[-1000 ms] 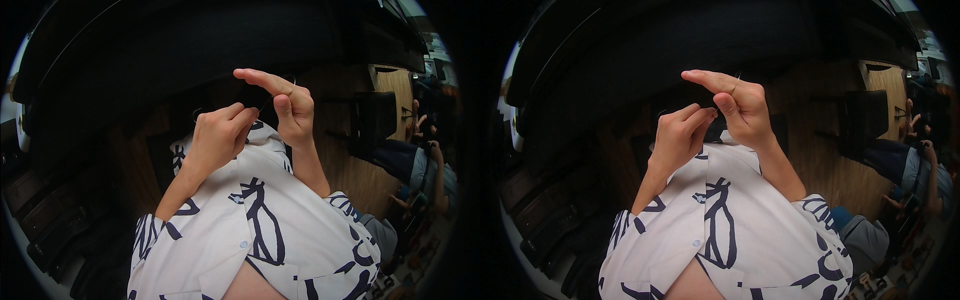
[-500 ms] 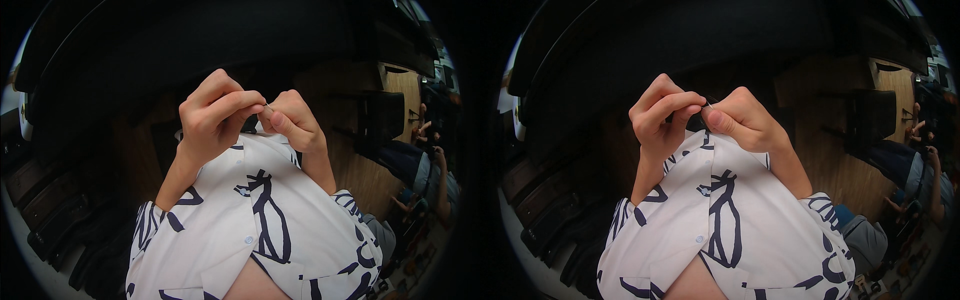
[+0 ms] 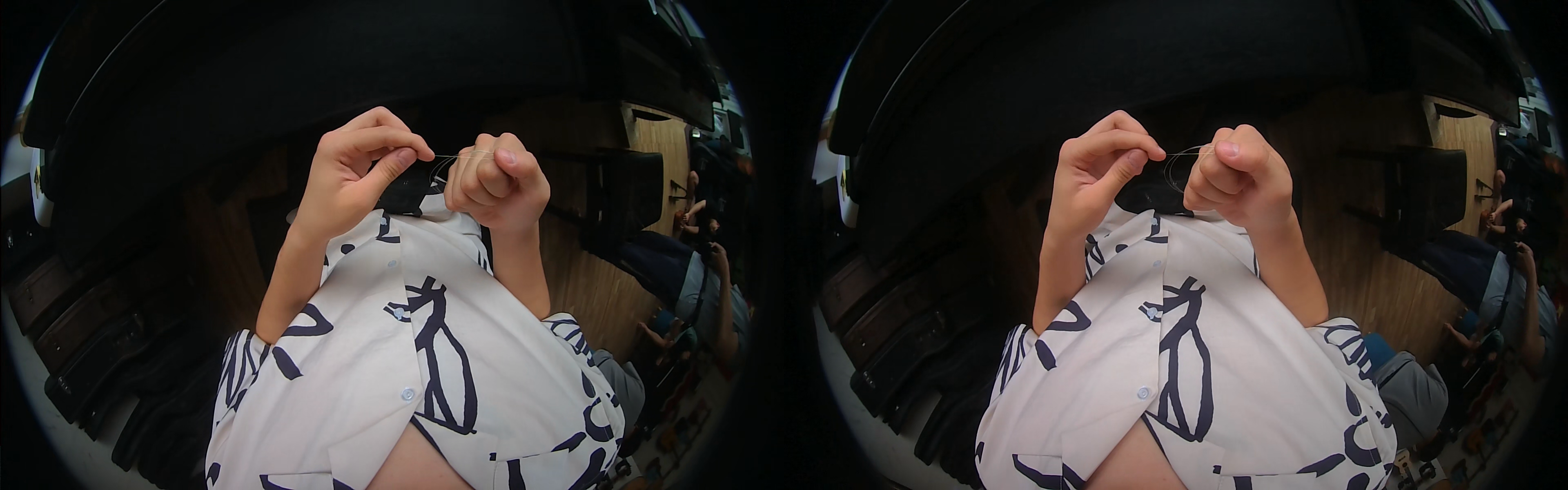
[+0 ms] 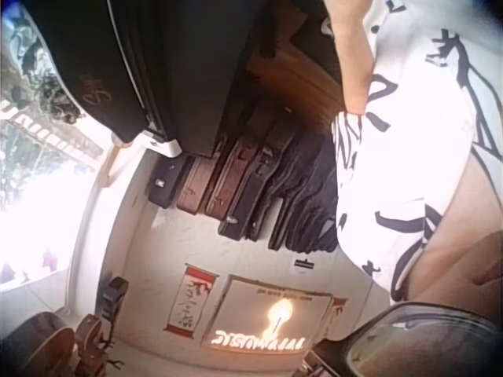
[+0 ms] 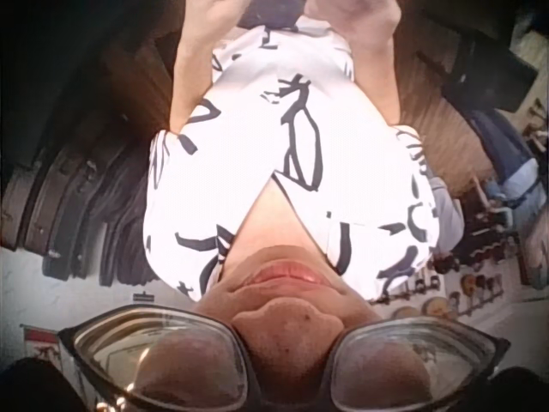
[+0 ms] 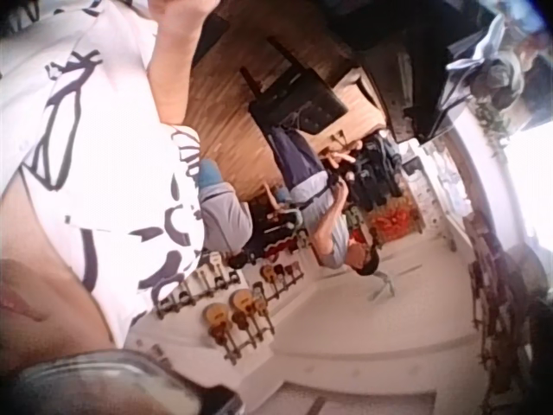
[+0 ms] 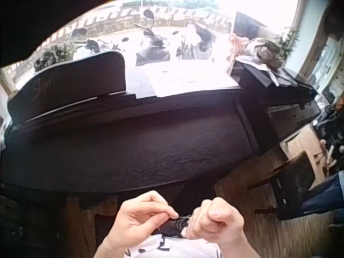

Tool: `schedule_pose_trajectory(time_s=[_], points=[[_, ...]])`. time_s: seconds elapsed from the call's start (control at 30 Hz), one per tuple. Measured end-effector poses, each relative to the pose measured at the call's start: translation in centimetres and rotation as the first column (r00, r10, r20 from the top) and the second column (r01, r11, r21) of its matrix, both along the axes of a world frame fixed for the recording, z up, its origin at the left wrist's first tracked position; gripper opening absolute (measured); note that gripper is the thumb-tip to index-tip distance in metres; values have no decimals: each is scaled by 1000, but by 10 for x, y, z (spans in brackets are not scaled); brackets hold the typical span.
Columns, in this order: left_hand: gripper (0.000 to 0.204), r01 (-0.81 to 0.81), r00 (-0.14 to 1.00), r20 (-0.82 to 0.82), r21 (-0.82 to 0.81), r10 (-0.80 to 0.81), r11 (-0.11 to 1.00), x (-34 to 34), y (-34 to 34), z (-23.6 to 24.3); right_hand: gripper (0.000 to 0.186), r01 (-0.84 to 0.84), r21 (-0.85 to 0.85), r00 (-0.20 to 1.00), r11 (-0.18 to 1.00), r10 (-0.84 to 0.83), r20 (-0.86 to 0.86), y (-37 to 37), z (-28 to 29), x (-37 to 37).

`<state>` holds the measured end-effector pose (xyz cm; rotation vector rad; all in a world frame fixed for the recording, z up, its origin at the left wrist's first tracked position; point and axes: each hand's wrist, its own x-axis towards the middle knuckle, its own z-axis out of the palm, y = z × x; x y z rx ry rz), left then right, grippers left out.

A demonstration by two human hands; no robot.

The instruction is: The person manipulates a thin metal wire by hand, bending and twisting it into circular shapes. They repeatedly form loops, adjust the wire's curvature, and place the finished circular pieces onto a white sheet of paper on the piano.

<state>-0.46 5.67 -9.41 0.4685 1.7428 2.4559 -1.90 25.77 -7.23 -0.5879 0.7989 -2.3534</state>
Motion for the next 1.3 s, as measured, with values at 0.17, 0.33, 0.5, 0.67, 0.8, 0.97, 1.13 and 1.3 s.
schedule_pose_trajectory(time_s=[0.17,0.33,0.5,0.67,0.8,0.97,1.13,1.3], points=[[13,318,884,275,240,-379,917,-3,-4,-14,54,-116,-62,992,991,119,48,2,-4,-2],[13,120,927,334,171,-172,978,3,7,-10,53,-170,-64,982,983,174,73,9,-4,-6],[14,-81,974,215,49,69,995,6,14,-4,53,-187,-86,975,979,195,103,8,-5,-4],[12,24,970,241,79,-42,997,11,12,2,52,-110,-45,988,993,115,105,7,-6,-6],[16,135,932,321,126,-169,983,12,14,-1,52,-55,-20,992,998,57,108,10,-10,-7],[14,194,897,377,130,-229,972,9,17,-5,52,11,88,998,996,-17,62,10,-13,-5],[17,227,911,339,64,-235,972,11,21,-11,52,119,214,993,969,-116,-26,8,-12,-2],[11,194,922,347,-23,-174,981,11,18,-4,53,178,309,983,934,-156,-94,8,-10,0]])
